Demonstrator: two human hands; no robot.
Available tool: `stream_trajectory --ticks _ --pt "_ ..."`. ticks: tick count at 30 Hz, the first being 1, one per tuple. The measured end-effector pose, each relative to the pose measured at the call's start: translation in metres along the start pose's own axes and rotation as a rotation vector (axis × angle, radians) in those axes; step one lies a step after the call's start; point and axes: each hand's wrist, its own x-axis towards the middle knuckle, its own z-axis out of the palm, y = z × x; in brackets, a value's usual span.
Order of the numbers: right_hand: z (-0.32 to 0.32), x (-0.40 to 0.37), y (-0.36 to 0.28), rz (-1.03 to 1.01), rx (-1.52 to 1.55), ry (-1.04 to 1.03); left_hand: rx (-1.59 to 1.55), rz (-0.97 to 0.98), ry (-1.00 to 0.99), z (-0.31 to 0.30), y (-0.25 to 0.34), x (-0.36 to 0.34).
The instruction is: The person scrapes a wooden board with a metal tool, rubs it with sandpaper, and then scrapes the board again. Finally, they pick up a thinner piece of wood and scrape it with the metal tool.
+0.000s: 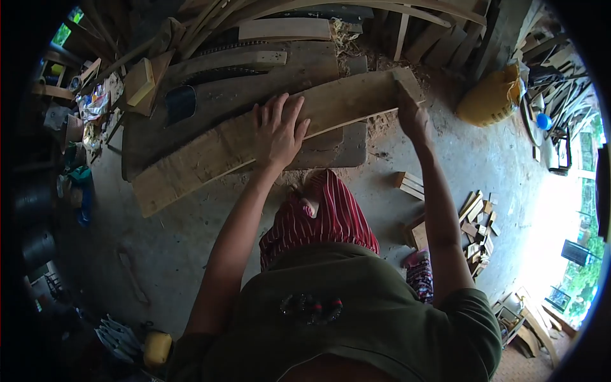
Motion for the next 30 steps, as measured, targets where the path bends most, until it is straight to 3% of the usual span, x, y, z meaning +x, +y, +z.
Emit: stream_trajectory --ticks 1,2,4,6,8,10,11,14,18,20,22,24,25,26,28,30 --pt "-0.002 0.0 -0.004 -0.128 -0.107 -0.023 -0.004 -0.001 0.003 0.0 0.001 0.001" --pt "0.006 -0.007 -0.018 -0.06 -0.195 -0.189 -0.004 -0.002 -0.003 -0.001 0.002 0.0" --pt "-0.029 -0.025 -0.057 -0.209 0.118 0.062 0.009 0.001 -0.013 -0.002 0.001 0.001" --pt "-0.021 -0.017 -0.037 -0.024 0.088 -0.05 0.004 -0.004 -0.013 -0.002 0.001 0.0" --pt "-0.026 -0.006 -0.017 0.136 0.26 -0.004 0.019 -0.003 -0.015 -0.003 0.002 -0.001" --pt "-0.019 -0.007 -0.014 0.156 0.161 -0.036 0.021 0.0 -0.008 -0.003 0.004 0.003" --pt "-0.008 -0.013 -0.016 -0.03 -0.001 0.095 0.032 -0.005 -0.012 -0.003 0.004 0.003" --pt "-0.047 -0.021 -0.038 0.027 0.137 -0.186 0.055 0.012 -0.024 -0.001 0.005 0.004" --pt "-0.025 -0.018 -0.007 0.019 0.246 -0.024 0.056 0.003 -0.033 -0.001 0.007 0.003" --pt "-0.018 -0.021 -0.02 0.062 0.116 -0.033 0.025 -0.014 -0.038 0.0 0.006 0.004" --pt "-0.022 -0.024 -0.028 -0.046 0.094 0.036 0.03 -0.004 -0.039 0.0 0.004 0.004" --pt "-0.037 -0.02 -0.011 -0.008 0.017 -0.102 0.052 0.006 -0.03 0.003 0.003 0.004" --pt "-0.025 -0.013 0.011 0.042 -0.024 -0.035 0.044 0.012 -0.026 0.003 0.002 0.004" --pt "-0.013 -0.005 0.037 0.082 0.137 0.04 0.045 0.018 -0.022 0.001 0.003 0.005" --pt "-0.014 0.0 0.033 0.144 0.048 -0.066 -0.007 -0.006 -0.023 -0.002 0.006 0.007" --pt "0.003 -0.015 0.006 -0.053 -0.317 0.098 -0.011 -0.034 -0.032 -0.001 0.011 0.012"
